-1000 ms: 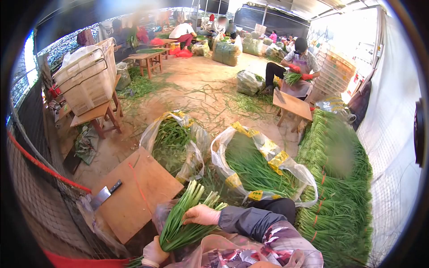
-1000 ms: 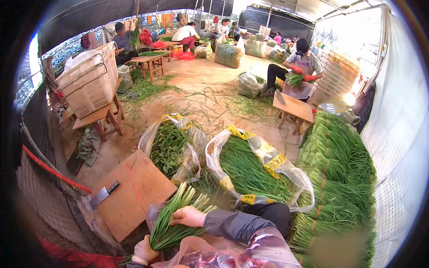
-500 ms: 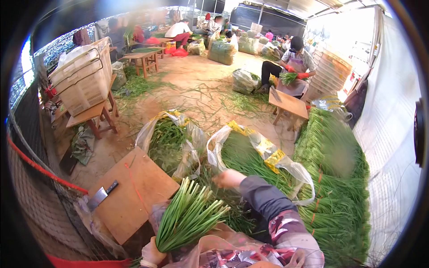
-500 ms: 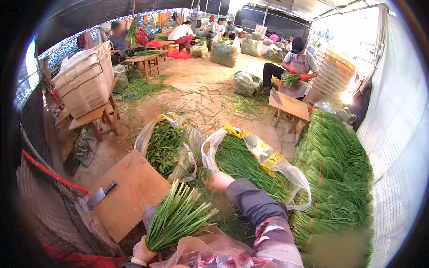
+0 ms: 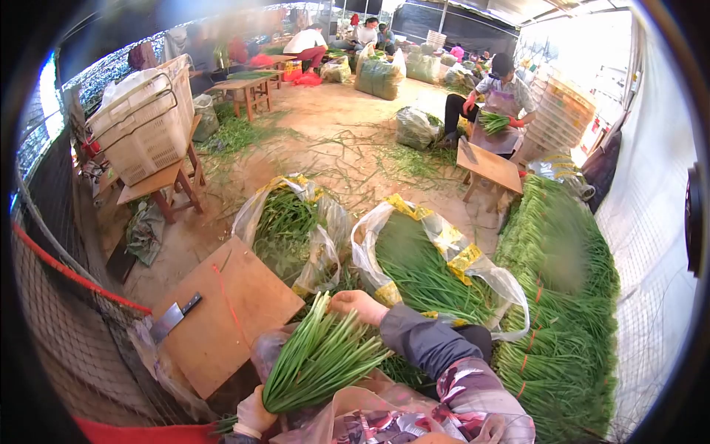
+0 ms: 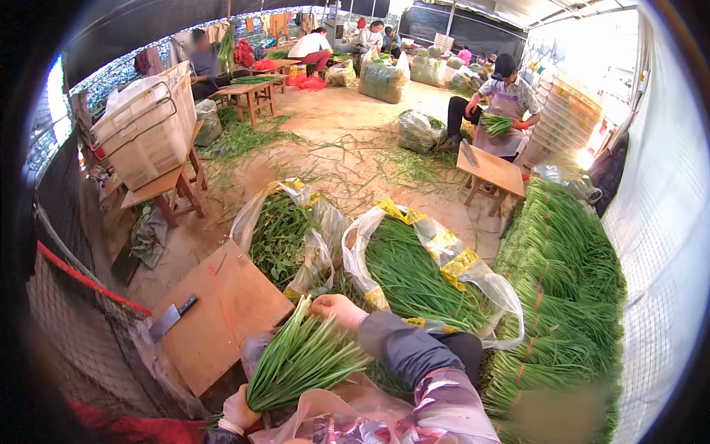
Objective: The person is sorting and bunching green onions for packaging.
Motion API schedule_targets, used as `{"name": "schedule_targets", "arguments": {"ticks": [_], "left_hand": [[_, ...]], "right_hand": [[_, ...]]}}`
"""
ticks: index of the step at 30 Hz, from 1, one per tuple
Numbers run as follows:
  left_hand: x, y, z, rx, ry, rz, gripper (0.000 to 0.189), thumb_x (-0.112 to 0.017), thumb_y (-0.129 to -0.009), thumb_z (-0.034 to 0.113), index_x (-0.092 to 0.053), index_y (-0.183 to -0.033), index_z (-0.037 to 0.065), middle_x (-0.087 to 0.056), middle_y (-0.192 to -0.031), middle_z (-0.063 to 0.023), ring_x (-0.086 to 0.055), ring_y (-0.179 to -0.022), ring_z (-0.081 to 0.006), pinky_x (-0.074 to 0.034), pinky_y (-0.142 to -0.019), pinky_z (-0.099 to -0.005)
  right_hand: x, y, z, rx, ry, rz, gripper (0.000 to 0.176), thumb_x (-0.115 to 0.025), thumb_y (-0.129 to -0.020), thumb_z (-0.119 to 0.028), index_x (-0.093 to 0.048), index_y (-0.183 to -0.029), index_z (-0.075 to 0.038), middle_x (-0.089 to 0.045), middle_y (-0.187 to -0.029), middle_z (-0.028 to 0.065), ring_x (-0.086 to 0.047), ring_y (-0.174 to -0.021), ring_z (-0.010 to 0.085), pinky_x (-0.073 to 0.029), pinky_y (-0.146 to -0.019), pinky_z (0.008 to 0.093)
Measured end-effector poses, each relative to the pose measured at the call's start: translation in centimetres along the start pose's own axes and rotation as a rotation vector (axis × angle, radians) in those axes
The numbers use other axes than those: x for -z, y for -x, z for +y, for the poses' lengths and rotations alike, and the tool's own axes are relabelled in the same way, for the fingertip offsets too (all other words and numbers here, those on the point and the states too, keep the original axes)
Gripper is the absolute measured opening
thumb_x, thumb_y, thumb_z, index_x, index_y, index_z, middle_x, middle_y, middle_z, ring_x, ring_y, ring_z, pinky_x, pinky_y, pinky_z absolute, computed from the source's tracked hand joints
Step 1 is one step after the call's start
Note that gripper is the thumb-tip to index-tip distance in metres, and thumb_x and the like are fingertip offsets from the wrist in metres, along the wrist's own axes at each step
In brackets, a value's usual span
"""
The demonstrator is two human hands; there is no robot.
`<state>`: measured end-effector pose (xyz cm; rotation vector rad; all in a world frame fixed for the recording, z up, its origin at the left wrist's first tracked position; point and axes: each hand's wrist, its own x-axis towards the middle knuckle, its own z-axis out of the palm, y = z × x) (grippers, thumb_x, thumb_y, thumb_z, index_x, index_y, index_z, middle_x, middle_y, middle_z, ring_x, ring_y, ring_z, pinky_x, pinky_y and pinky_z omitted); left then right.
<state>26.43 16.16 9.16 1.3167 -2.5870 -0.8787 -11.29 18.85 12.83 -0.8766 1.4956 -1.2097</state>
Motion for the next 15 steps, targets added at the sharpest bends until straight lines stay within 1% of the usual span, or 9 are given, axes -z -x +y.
{"name": "schedule_targets", "arguments": {"ticks": [1, 2, 4, 5, 7, 9, 11, 14, 15], "left_hand": [[0.1, -0.2, 0.0, 0.002, 0.006, -0.015, 0.050, -0.077, -0.068, 0.032, -0.055, -0.109, 0.011, -0.066, -0.084, -0.0194, -0.065, -0.081, -0.0389, -0.052, -0.069, -0.0462], [0.2, -0.3, 0.0, 0.007, 0.004, -0.017, 0.050, -0.077, -0.068, 0.032, -0.055, -0.109, 0.011, -0.066, -0.084, -0.0194, -0.065, -0.081, -0.0389, -0.052, -0.069, -0.0462], [0.2, -0.1, -0.2, 0.011, -0.008, -0.036, 0.049, -0.074, -0.071, 0.035, -0.056, -0.111, 0.012, -0.067, -0.083, -0.0192, -0.064, -0.078, -0.0398, -0.052, -0.068, -0.0476], [0.2, 0.0, -0.4, 0.042, -0.016, -0.046, 0.049, -0.074, -0.071, 0.035, -0.056, -0.111, 0.012, -0.067, -0.083, -0.0192, -0.064, -0.078, -0.0398, -0.052, -0.068, -0.0476], [-0.2, 0.0, -0.8, 0.034, 0.020, -0.027, 0.050, -0.073, -0.071, 0.032, -0.055, -0.112, 0.012, -0.067, -0.085, -0.0203, -0.064, -0.081, -0.0409, -0.052, -0.070, -0.0487], [-0.5, -0.1, -0.8, 0.044, 0.079, -0.012, 0.050, -0.073, -0.070, 0.029, -0.053, -0.113, 0.011, -0.066, -0.087, -0.0211, -0.063, -0.083, -0.0421, -0.051, -0.071, -0.0497], [-0.4, 0.0, -0.9, 0.049, 0.109, -0.047, 0.053, -0.073, -0.070, 0.026, -0.052, -0.116, 0.010, -0.066, -0.088, -0.0219, -0.063, -0.085, -0.0424, -0.051, -0.072, -0.0491], [-0.3, -0.2, -0.3, 0.066, 0.118, -0.084, 0.055, -0.073, -0.071, 0.025, -0.050, -0.119, 0.010, -0.066, -0.090, -0.0223, -0.063, -0.086, -0.0422, -0.051, -0.072, -0.0481], [-0.4, -0.3, -0.1, 0.073, 0.116, -0.088, 0.055, -0.073, -0.071, 0.025, -0.050, -0.119, 0.010, -0.066, -0.090, -0.0223, -0.063, -0.086, -0.0422, -0.051, -0.072, -0.0481]], "right_hand": [[1.0, -1.5, 2.6, -0.004, -0.003, -0.003, 0.022, -0.058, -0.092, -0.022, -0.068, -0.099, -0.004, -0.065, -0.078, -0.0016, -0.054, -0.066, 0.0067, -0.044, -0.062, 0.0224], [3.1, -4.1, 6.5, 0.253, 0.104, 0.141, 0.023, -0.057, -0.094, -0.022, -0.067, -0.101, -0.003, -0.063, -0.076, -0.0015, -0.052, -0.064, 0.0072, -0.043, -0.059, 0.0219], [6.4, -3.9, 7.7, 0.267, -0.183, 0.324, 0.025, -0.053, -0.097, -0.022, -0.065, -0.103, -0.001, -0.061, -0.075, -0.0005, -0.051, -0.061, 0.0080, -0.041, -0.056, 0.0218], [8.3, -3.1, 5.5, 0.004, -0.574, 0.349, 0.026, -0.051, -0.098, -0.022, -0.065, -0.103, -0.001, -0.061, -0.076, 0.0003, -0.050, -0.060, 0.0083, -0.041, -0.054, 0.0220], [8.0, -1.6, 1.3, -0.039, -0.228, 0.372, 0.025, -0.054, -0.097, -0.022, -0.065, -0.106, -0.001, -0.062, -0.076, 0.0025, -0.055, -0.065, 0.0088, -0.045, -0.059, 0.0243], [4.6, -0.6, -0.8, 0.080, -0.261, 0.055, 0.028, -0.058, -0.095, -0.022, -0.064, -0.112, -0.001, -0.064, -0.077, 0.0039, -0.060, -0.073, 0.0100, -0.048, -0.068, 0.0253], [2.1, 1.9, -1.8, -0.022, 0.422, -0.147, 0.023, -0.064, -0.091, -0.020, -0.069, -0.104, -0.002, -0.069, -0.091, 0.0076, -0.061, -0.085, 0.0116, -0.049, -0.078, 0.0283], [4.3, 1.5, 1.2, 0.042, 0.387, 0.082, 0.017, -0.062, -0.089, -0.015, -0.071, -0.098, -0.004, -0.069, -0.085, 0.0065, -0.062, -0.080, 0.0144, -0.050, -0.078, 0.0305], [5.4, 1.1, 1.0, 0.023, 0.146, 0.156, 0.017, -0.059, -0.089, -0.014, -0.070, -0.094, -0.003, -0.067, -0.079, 0.0056, -0.060, -0.069, 0.0134, -0.050, -0.069, 0.0296]]}}
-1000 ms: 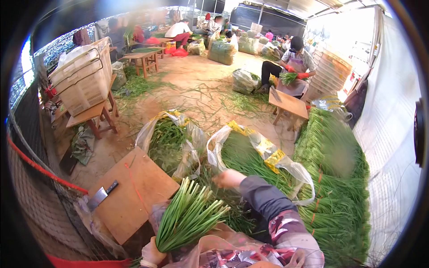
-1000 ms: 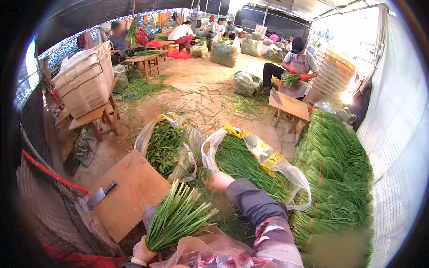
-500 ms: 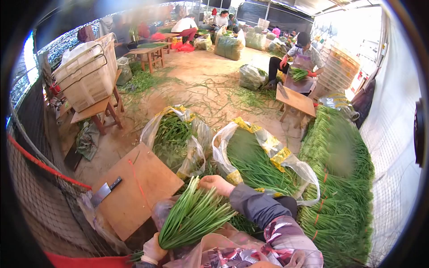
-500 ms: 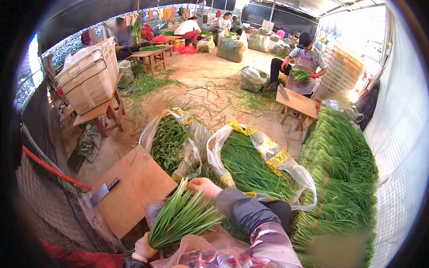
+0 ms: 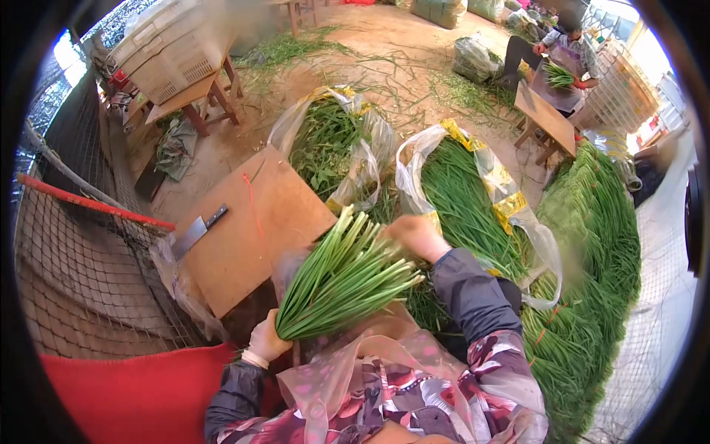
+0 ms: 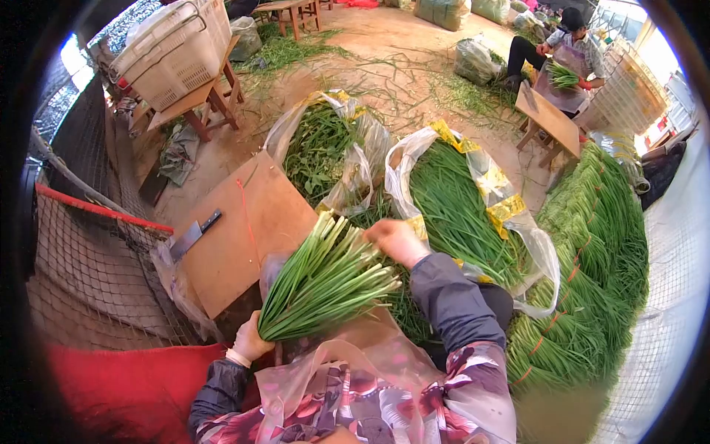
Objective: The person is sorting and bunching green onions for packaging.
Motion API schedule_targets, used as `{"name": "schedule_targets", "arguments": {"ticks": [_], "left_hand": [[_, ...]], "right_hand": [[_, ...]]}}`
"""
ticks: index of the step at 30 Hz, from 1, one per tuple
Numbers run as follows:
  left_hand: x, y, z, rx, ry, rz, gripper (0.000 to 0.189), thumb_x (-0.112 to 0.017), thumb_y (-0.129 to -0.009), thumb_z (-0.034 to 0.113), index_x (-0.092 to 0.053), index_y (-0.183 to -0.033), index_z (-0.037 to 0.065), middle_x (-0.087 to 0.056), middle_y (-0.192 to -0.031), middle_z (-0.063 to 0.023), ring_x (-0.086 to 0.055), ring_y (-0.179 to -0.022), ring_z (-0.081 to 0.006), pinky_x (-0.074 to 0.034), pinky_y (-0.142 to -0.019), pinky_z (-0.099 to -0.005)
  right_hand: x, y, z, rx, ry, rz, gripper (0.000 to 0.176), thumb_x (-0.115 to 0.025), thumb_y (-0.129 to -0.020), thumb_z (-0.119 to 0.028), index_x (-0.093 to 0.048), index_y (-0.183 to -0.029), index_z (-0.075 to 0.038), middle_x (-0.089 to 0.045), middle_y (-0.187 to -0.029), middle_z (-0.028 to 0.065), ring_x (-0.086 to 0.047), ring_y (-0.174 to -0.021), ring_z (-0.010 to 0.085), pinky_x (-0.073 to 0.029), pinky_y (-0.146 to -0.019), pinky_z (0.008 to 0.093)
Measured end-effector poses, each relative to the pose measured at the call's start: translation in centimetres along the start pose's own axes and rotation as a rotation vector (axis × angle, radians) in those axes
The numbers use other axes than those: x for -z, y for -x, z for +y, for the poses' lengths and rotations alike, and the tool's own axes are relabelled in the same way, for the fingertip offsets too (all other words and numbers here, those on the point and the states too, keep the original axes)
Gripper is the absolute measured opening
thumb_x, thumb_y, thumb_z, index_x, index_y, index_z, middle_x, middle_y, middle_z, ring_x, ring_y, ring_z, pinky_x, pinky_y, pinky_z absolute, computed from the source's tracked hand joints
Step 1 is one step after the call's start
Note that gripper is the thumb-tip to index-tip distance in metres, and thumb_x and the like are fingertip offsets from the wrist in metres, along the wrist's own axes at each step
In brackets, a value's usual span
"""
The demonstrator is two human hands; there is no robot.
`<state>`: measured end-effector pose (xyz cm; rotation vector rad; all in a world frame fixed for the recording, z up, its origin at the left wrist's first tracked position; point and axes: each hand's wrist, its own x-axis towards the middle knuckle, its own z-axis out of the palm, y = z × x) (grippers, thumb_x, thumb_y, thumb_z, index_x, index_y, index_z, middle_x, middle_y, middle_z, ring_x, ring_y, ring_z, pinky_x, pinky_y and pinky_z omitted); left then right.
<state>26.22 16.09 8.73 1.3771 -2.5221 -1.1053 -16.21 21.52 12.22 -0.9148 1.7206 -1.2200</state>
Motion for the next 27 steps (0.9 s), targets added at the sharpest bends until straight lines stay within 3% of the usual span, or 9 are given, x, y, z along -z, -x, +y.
{"name": "schedule_targets", "arguments": {"ticks": [2, 6, 9, 12, 13, 17, 24, 26, 27], "left_hand": [[0.0, 0.2, 0.2, 0.031, -0.028, 0.015, 0.056, -0.072, -0.071, 0.025, -0.049, -0.120, 0.009, -0.066, -0.090, -0.0220, -0.063, -0.086, -0.0416, -0.051, -0.072, -0.0474], [0.0, 0.0, 0.8, 0.062, -0.085, 0.012, 0.054, -0.072, -0.073, 0.027, -0.049, -0.118, 0.010, -0.066, -0.088, -0.0207, -0.064, -0.083, -0.0405, -0.051, -0.071, -0.0466], [-0.2, 0.0, 1.5, 0.081, -0.082, 0.022, 0.053, -0.075, -0.072, 0.025, -0.050, -0.116, 0.008, -0.066, -0.088, -0.0214, -0.064, -0.085, -0.0405, -0.052, -0.070, -0.0457], [0.0, 0.1, 2.0, 0.085, -0.110, 0.024, 0.054, -0.075, -0.072, 0.026, -0.050, -0.117, 0.008, -0.066, -0.088, -0.0212, -0.064, -0.085, -0.0406, -0.052, -0.070, -0.0460], [0.1, 0.1, 2.1, 0.088, -0.109, 0.024, 0.054, -0.075, -0.072, 0.026, -0.050, -0.117, 0.008, -0.066, -0.088, -0.0212, -0.064, -0.085, -0.0406, -0.052, -0.070, -0.0460], [0.1, 0.4, 1.9, 0.103, -0.128, 0.030, 0.054, -0.074, -0.072, 0.026, -0.050, -0.117, 0.008, -0.066, -0.088, -0.0214, -0.064, -0.085, -0.0409, -0.052, -0.070, -0.0459], [0.1, 0.5, 1.7, 0.052, -0.118, 0.059, 0.051, -0.072, -0.074, 0.029, -0.050, -0.116, 0.009, -0.066, -0.086, -0.0199, -0.064, -0.081, -0.0403, -0.052, -0.070, -0.0465], [-0.2, 0.6, 0.9, 0.042, -0.108, 0.080, 0.051, -0.072, -0.074, 0.029, -0.050, -0.116, 0.009, -0.066, -0.086, -0.0199, -0.064, -0.082, -0.0405, -0.051, -0.070, -0.0467], [-0.4, 0.7, 0.7, 0.031, -0.100, 0.099, 0.052, -0.072, -0.074, 0.028, -0.050, -0.117, 0.009, -0.066, -0.087, -0.0199, -0.064, -0.082, -0.0406, -0.051, -0.070, -0.0470]], "right_hand": [[3.1, -0.3, 0.0, -0.062, -0.231, 0.248, 0.020, -0.062, -0.091, -0.021, -0.067, -0.088, -0.002, -0.061, -0.068, 0.0017, -0.049, -0.051, 0.0086, -0.040, -0.050, 0.0243], [3.4, 0.4, -4.3, 0.038, -0.107, 0.133, 0.021, -0.063, -0.091, -0.021, -0.068, -0.095, -0.001, -0.070, -0.083, 0.0045, -0.060, -0.063, 0.0097, -0.049, -0.062, 0.0238], [1.3, 0.2, -5.4, 0.406, 0.428, -0.027, 0.039, -0.071, -0.081, -0.021, -0.064, -0.119, -0.013, -0.069, -0.099, 0.0106, -0.066, -0.083, 0.0207, -0.052, -0.076, 0.0311], [-0.6, 0.1, -6.7, 0.479, 0.865, -0.179, 0.054, -0.077, -0.072, -0.034, -0.061, -0.123, -0.022, -0.065, -0.098, 0.0126, -0.064, -0.092, 0.0288, -0.050, -0.082, 0.0402], [-1.3, 0.2, -6.8, 0.353, 1.003, -0.269, 0.054, -0.077, -0.071, -0.036, -0.063, -0.120, -0.020, -0.065, -0.094, 0.0128, -0.064, -0.091, 0.0304, -0.049, -0.080, 0.0412], [-2.4, -1.6, -2.8, 0.520, 1.117, -0.313, 0.024, -0.069, -0.076, -0.032, -0.072, -0.094, -0.016, -0.066, -0.076, 0.0091, -0.065, -0.078, 0.0304, -0.050, -0.072, 0.0427], [-0.4, -2.4, -3.5, 0.512, 1.120, 0.075, 0.015, -0.062, -0.082, -0.029, -0.072, -0.084, -0.018, -0.068, -0.079, 0.0072, -0.066, -0.071, 0.0287, -0.053, -0.067, 0.0408], [3.7, -5.3, -3.2, 0.272, 1.171, 0.395, 0.011, -0.065, -0.080, -0.024, -0.071, -0.080, -0.014, -0.069, -0.079, 0.0115, -0.068, -0.076, 0.0296, -0.054, -0.066, 0.0399], [6.1, -6.5, -2.5, 0.066, 1.322, 0.366, 0.012, -0.065, -0.079, -0.022, -0.072, -0.082, -0.013, -0.069, -0.078, 0.0119, -0.068, -0.076, 0.0300, -0.054, -0.066, 0.0402]]}}
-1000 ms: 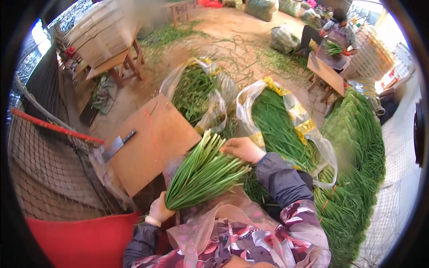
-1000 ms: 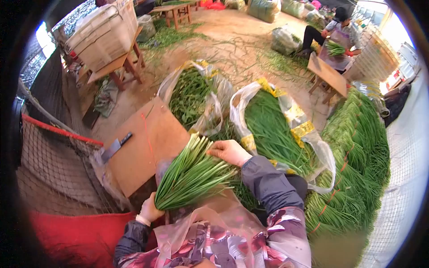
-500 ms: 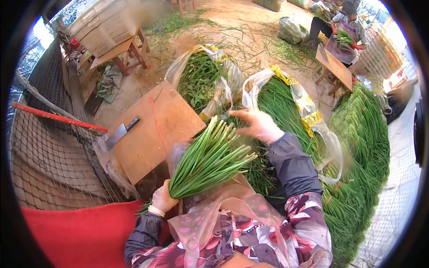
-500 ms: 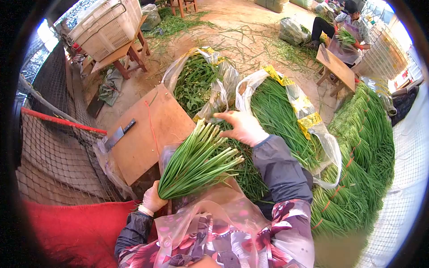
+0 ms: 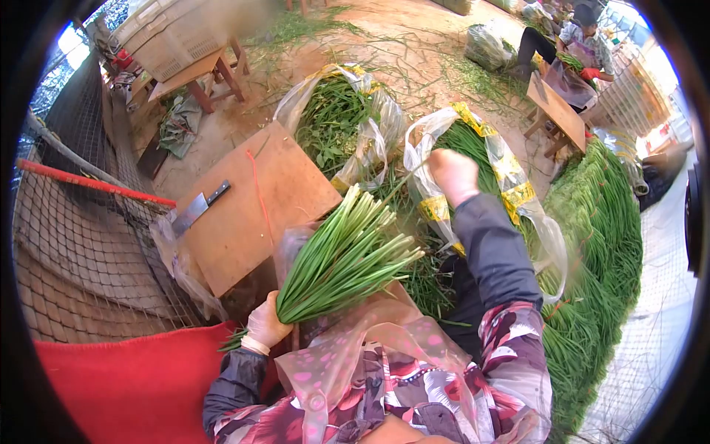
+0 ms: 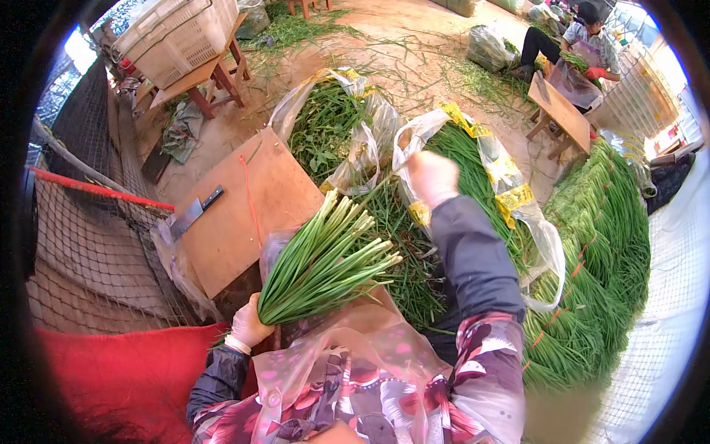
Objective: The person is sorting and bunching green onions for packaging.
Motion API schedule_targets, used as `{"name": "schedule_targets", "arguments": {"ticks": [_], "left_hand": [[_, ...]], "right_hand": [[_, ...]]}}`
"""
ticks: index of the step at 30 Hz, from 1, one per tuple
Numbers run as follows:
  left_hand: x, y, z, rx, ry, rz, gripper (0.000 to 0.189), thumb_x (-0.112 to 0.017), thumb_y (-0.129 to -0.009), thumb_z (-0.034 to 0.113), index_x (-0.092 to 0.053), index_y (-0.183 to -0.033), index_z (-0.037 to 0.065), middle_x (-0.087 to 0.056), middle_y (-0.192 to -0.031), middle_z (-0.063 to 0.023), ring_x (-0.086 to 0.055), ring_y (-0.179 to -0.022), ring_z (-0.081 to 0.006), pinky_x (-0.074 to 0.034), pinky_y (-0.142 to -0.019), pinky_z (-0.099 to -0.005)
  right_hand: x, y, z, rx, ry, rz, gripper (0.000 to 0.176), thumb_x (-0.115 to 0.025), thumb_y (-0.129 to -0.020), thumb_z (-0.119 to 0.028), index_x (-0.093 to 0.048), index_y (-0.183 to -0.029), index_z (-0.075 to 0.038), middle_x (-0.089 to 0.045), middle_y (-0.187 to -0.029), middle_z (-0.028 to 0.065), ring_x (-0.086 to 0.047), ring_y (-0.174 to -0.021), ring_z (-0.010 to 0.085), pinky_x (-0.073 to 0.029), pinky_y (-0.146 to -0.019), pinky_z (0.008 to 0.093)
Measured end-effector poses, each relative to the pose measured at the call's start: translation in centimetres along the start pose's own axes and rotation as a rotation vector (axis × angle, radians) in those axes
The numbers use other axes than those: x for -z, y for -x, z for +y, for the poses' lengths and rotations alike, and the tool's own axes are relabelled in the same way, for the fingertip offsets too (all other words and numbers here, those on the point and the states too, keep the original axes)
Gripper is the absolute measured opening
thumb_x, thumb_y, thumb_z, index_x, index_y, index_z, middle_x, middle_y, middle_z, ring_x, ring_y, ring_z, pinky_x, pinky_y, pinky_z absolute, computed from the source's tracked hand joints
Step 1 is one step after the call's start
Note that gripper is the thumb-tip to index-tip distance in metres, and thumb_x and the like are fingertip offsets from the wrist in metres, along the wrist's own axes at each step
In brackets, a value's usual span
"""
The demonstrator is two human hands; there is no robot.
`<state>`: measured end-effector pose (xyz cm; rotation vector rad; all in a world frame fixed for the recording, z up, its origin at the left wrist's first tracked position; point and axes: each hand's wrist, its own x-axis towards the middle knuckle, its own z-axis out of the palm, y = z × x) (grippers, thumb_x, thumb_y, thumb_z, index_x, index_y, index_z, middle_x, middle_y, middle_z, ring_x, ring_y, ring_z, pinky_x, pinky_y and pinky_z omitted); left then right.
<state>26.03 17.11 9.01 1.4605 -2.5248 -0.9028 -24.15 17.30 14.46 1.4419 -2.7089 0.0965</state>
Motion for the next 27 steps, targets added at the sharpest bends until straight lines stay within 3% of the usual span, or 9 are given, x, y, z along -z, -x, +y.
{"name": "schedule_targets", "arguments": {"ticks": [3, 5, 7, 11, 15, 18, 21, 25, 27], "left_hand": [[0.0, 0.3, 0.2, 0.016, -0.019, 0.020, 0.051, -0.073, -0.074, 0.028, -0.051, -0.116, 0.010, -0.066, -0.087, -0.0197, -0.064, -0.082, -0.0403, -0.051, -0.069, -0.0471], [-0.5, 0.3, 0.6, 0.015, 0.011, 0.052, 0.051, -0.073, -0.074, 0.028, -0.051, -0.116, 0.010, -0.066, -0.087, -0.0195, -0.064, -0.081, -0.0401, -0.051, -0.069, -0.0471], [-0.5, 0.6, 0.6, 0.009, 0.015, 0.076, 0.050, -0.073, -0.074, 0.027, -0.051, -0.116, 0.010, -0.066, -0.087, -0.0193, -0.064, -0.081, -0.0400, -0.051, -0.068, -0.0471], [-0.3, 0.5, 0.9, 0.019, -0.034, 0.074, 0.050, -0.073, -0.073, 0.026, -0.052, -0.115, 0.010, -0.066, -0.088, -0.0189, -0.064, -0.080, -0.0397, -0.051, -0.067, -0.0472], [-0.7, 0.4, 0.6, 0.014, -0.024, 0.085, 0.051, -0.073, -0.073, 0.026, -0.052, -0.115, 0.009, -0.066, -0.088, -0.0194, -0.064, -0.080, -0.0397, -0.051, -0.067, -0.0472], [-0.8, 0.2, 0.4, -0.021, -0.018, 0.071, 0.051, -0.073, -0.073, 0.027, -0.051, -0.116, 0.008, -0.066, -0.088, -0.0198, -0.064, -0.080, -0.0396, -0.051, -0.068, -0.0469], [-0.6, -0.1, 0.1, -0.017, 0.007, 0.033, 0.052, -0.072, -0.074, 0.029, -0.050, -0.116, 0.008, -0.066, -0.087, -0.0199, -0.064, -0.081, -0.0395, -0.052, -0.068, -0.0466], [0.1, -0.2, 0.6, 0.007, -0.026, -0.009, 0.052, -0.072, -0.075, 0.031, -0.050, -0.116, 0.008, -0.066, -0.086, -0.0199, -0.064, -0.081, -0.0396, -0.051, -0.068, -0.0465], [0.1, -0.2, 0.6, 0.007, -0.036, -0.013, 0.052, -0.071, -0.075, 0.032, -0.050, -0.117, 0.009, -0.066, -0.086, -0.0199, -0.064, -0.081, -0.0398, -0.051, -0.069, -0.0465]], "right_hand": [[-1.0, 0.7, 0.6, 0.074, 0.336, -0.367, 0.020, -0.066, -0.078, -0.025, -0.073, -0.091, -0.011, -0.072, -0.088, 0.0103, -0.069, -0.086, 0.0282, -0.054, -0.074, 0.0382], [0.6, 3.0, -2.9, 0.358, -0.069, -0.101, 0.031, -0.065, -0.081, -0.036, -0.074, -0.095, -0.009, -0.071, -0.093, 0.0141, -0.068, -0.090, 0.0262, -0.052, -0.078, 0.0385], [1.7, 4.0, -5.6, 0.372, -0.721, -0.588, 0.047, -0.068, -0.077, -0.049, -0.072, -0.102, -0.009, -0.070, -0.099, 0.0147, -0.066, -0.095, 0.0283, -0.050, -0.085, 0.0359], [1.1, 4.3, -7.5, 0.299, -0.567, -0.685, 0.058, -0.076, -0.068, -0.052, -0.070, -0.103, -0.007, -0.070, -0.094, 0.0146, -0.066, -0.092, 0.0295, -0.050, -0.085, 0.0356], [0.9, 5.4, -8.1, 0.359, -0.365, -0.669, 0.065, -0.080, -0.064, -0.051, -0.067, -0.109, -0.006, -0.069, -0.102, 0.0127, -0.065, -0.095, 0.0281, -0.049, -0.087, 0.0380], [-0.4, 7.2, -8.6, 0.583, -0.201, 0.029, 0.064, -0.084, -0.057, -0.039, -0.065, -0.112, -0.014, -0.063, -0.114, 0.0061, -0.054, -0.115, 0.0246, -0.038, -0.100, 0.0428], [-1.2, 7.6, -8.2, 0.770, -0.190, 0.041, 0.050, -0.081, -0.062, -0.034, -0.067, -0.107, -0.016, -0.063, -0.113, 0.0046, -0.050, -0.120, 0.0219, -0.037, -0.100, 0.0411], [-2.0, 8.1, -8.5, 0.845, 0.105, -0.148, 0.016, -0.068, -0.076, -0.028, -0.068, -0.084, -0.015, -0.068, -0.083, 0.0077, -0.065, -0.091, 0.0242, -0.043, -0.093, 0.0418], [-2.4, 8.4, -8.3, 0.896, 0.061, -0.003, 0.010, -0.061, -0.078, -0.023, -0.066, -0.076, -0.014, -0.065, -0.068, 0.0078, -0.066, -0.071, 0.0256, -0.048, -0.081, 0.0418]]}}
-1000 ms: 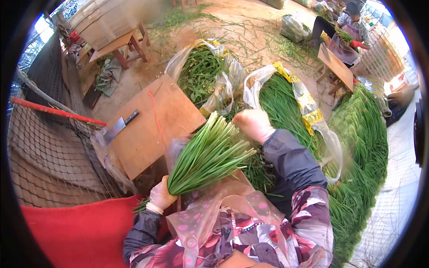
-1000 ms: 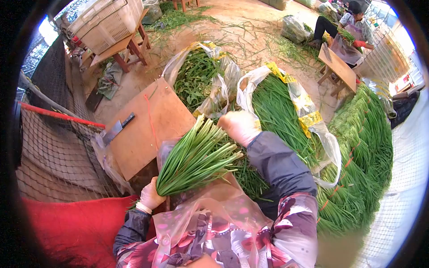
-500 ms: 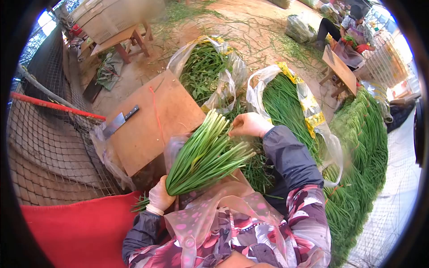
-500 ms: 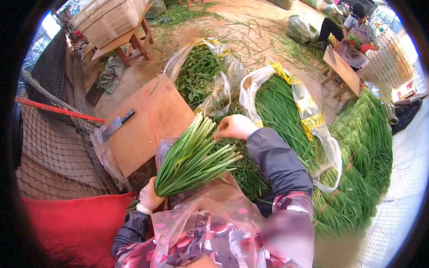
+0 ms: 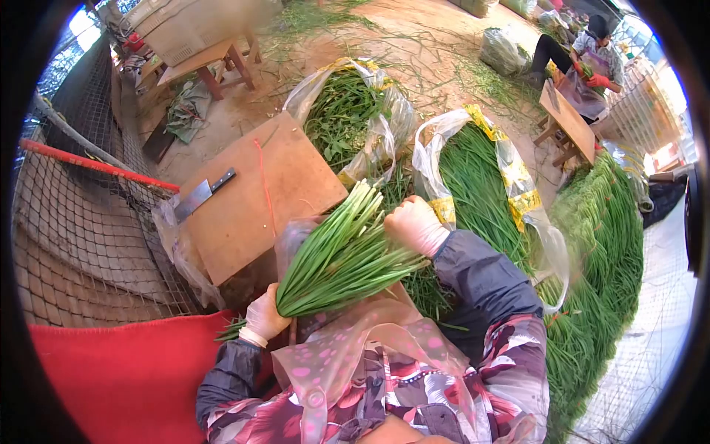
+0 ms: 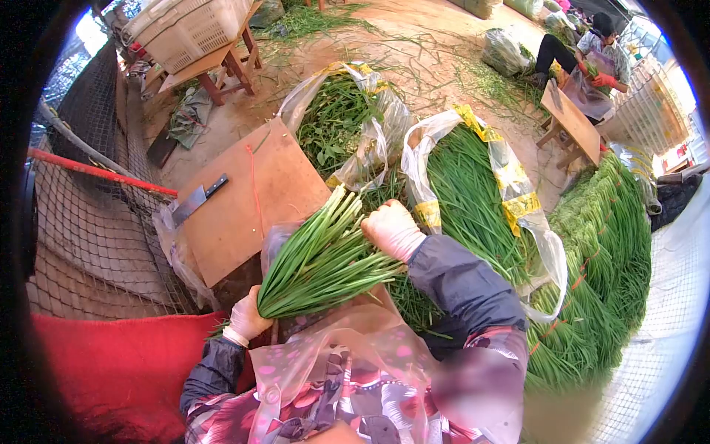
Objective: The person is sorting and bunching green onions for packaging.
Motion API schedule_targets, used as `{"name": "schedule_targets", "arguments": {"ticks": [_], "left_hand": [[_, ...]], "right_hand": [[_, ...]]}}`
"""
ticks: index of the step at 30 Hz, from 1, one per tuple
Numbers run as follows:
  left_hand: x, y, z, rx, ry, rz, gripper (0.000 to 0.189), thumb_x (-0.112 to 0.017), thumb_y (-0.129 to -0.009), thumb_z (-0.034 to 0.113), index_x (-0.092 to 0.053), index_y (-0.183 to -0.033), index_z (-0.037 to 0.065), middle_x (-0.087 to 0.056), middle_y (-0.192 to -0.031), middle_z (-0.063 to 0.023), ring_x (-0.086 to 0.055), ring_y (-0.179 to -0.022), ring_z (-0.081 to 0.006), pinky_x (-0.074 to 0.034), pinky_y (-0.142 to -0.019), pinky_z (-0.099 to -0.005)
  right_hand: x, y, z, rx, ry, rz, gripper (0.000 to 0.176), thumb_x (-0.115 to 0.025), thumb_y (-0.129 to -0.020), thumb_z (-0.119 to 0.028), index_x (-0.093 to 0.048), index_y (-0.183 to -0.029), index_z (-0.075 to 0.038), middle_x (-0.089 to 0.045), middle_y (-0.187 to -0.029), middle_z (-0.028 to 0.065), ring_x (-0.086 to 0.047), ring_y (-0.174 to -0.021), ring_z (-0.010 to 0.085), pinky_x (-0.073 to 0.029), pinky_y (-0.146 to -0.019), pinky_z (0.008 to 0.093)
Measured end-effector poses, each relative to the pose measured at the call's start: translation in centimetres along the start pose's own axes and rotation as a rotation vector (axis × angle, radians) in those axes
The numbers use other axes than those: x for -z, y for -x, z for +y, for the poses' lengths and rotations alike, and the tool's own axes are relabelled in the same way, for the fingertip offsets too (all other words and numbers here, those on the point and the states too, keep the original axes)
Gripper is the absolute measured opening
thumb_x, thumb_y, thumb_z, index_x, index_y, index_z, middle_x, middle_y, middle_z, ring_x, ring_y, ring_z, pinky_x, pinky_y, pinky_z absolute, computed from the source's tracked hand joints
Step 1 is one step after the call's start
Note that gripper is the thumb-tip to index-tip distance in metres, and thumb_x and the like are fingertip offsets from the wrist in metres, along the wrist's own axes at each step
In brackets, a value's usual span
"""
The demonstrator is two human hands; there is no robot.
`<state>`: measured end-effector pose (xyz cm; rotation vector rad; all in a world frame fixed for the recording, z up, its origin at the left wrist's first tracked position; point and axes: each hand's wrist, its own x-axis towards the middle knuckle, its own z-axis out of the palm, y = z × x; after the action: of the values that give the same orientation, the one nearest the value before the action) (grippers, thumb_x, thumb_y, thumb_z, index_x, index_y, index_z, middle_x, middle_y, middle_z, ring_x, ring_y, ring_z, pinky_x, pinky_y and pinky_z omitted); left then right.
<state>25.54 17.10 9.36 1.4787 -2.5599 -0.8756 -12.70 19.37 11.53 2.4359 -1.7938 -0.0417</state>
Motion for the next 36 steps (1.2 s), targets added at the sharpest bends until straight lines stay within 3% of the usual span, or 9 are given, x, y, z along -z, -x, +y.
{"name": "schedule_targets", "arguments": {"ticks": [3, 7, 14, 19, 22, 24, 26, 30, 36], "left_hand": [[-0.1, 0.0, -0.1, -0.003, 0.002, -0.001, 0.052, -0.072, -0.075, 0.032, -0.050, -0.117, 0.010, -0.066, -0.086, -0.0197, -0.064, -0.081, -0.0396, -0.051, -0.069, -0.0465], [0.1, 0.0, 0.3, 0.031, -0.005, -0.008, 0.052, -0.072, -0.075, 0.032, -0.050, -0.117, 0.010, -0.066, -0.086, -0.0195, -0.064, -0.081, -0.0393, -0.051, -0.069, -0.0463], [0.1, 0.0, 0.2, 0.026, -0.026, -0.013, 0.053, -0.072, -0.074, 0.032, -0.050, -0.117, 0.011, -0.067, -0.086, -0.0188, -0.065, -0.081, -0.0385, -0.052, -0.068, -0.0460], [-0.3, 0.1, -0.3, 0.012, -0.002, 0.004, 0.053, -0.073, -0.074, 0.032, -0.050, -0.116, 0.011, -0.067, -0.086, -0.0186, -0.065, -0.081, -0.0383, -0.052, -0.068, -0.0460], [-0.3, -0.1, -0.8, -0.018, -0.008, 0.006, 0.054, -0.074, -0.074, 0.029, -0.050, -0.117, 0.008, -0.066, -0.089, -0.0208, -0.064, -0.082, -0.0397, -0.052, -0.070, -0.0448], [-0.3, -0.1, -0.5, -0.021, 0.051, 0.007, 0.056, -0.076, -0.072, 0.030, -0.050, -0.118, 0.008, -0.066, -0.089, -0.0209, -0.065, -0.082, -0.0397, -0.053, -0.069, -0.0447], [-0.4, -0.2, -1.0, -0.045, 0.044, 0.004, 0.058, -0.076, -0.072, 0.030, -0.050, -0.118, 0.007, -0.066, -0.089, -0.0208, -0.065, -0.082, -0.0396, -0.053, -0.069, -0.0446], [-0.4, -0.6, -1.4, -0.076, 0.039, -0.011, 0.060, -0.078, -0.070, 0.030, -0.050, -0.118, 0.007, -0.066, -0.090, -0.0209, -0.065, -0.083, -0.0393, -0.053, -0.070, -0.0440], [0.1, -1.0, -1.5, -0.042, 0.092, -0.080, 0.061, -0.078, -0.071, 0.031, -0.050, -0.118, 0.006, -0.066, -0.091, -0.0213, -0.064, -0.086, -0.0399, -0.053, -0.072, -0.0445]], "right_hand": [[-0.4, 0.0, 0.7, -0.144, -0.099, -0.063, 0.008, -0.062, -0.076, -0.020, -0.064, -0.074, -0.013, -0.064, -0.067, 0.0055, -0.064, -0.064, 0.0262, -0.046, -0.064, 0.0405], [1.8, -0.2, 0.6, -0.035, -0.130, 0.112, 0.013, -0.065, -0.074, -0.024, -0.067, -0.079, -0.012, -0.065, -0.067, 0.0054, -0.066, -0.067, 0.0252, -0.047, -0.064, 0.0399], [1.3, -1.0, -0.3, 0.066, -0.030, -0.125, 0.008, -0.063, -0.073, -0.019, -0.068, -0.070, -0.014, -0.067, -0.069, 0.0057, -0.067, -0.068, 0.0249, -0.048, -0.062, 0.0402], [-3.5, 0.2, 8.5, -0.558, 0.175, -0.211, 0.011, -0.064, -0.073, -0.019, -0.070, -0.067, -0.012, -0.066, -0.062, 0.0070, -0.067, -0.061, 0.0211, -0.049, -0.052, 0.0402], [-1.5, 0.6, 11.2, -0.648, 0.168, -0.540, 0.028, -0.062, -0.085, -0.031, -0.072, -0.098, -0.009, -0.071, -0.086, 0.0126, -0.069, -0.080, 0.0300, -0.053, -0.075, 0.0398], [-1.1, 0.1, 10.8, -0.443, -0.528, -0.129, 0.045, -0.070, -0.080, -0.035, -0.065, -0.118, -0.011, -0.070, -0.103, 0.0143, -0.067, -0.095, 0.0282, -0.050, -0.085, 0.0375], [-2.6, -1.7, 9.0, -0.283, -1.100, -0.145, 0.058, -0.078, -0.073, -0.031, -0.061, -0.125, -0.013, -0.069, -0.110, 0.0118, -0.066, -0.098, 0.0239, -0.049, -0.088, 0.0345], [-0.2, -4.4, 5.1, -0.344, -1.173, -0.516, 0.054, -0.080, -0.072, -0.018, -0.062, -0.120, -0.003, -0.070, -0.104, 0.0059, -0.061, -0.094, 0.0137, -0.047, -0.089, 0.0305], [0.2, -3.8, 3.2, -0.271, -1.572, -0.338, 0.038, -0.073, -0.080, -0.007, -0.063, -0.116, -0.001, -0.069, -0.101, 0.0033, -0.059, -0.093, 0.0101, -0.048, -0.088, 0.0286]]}}
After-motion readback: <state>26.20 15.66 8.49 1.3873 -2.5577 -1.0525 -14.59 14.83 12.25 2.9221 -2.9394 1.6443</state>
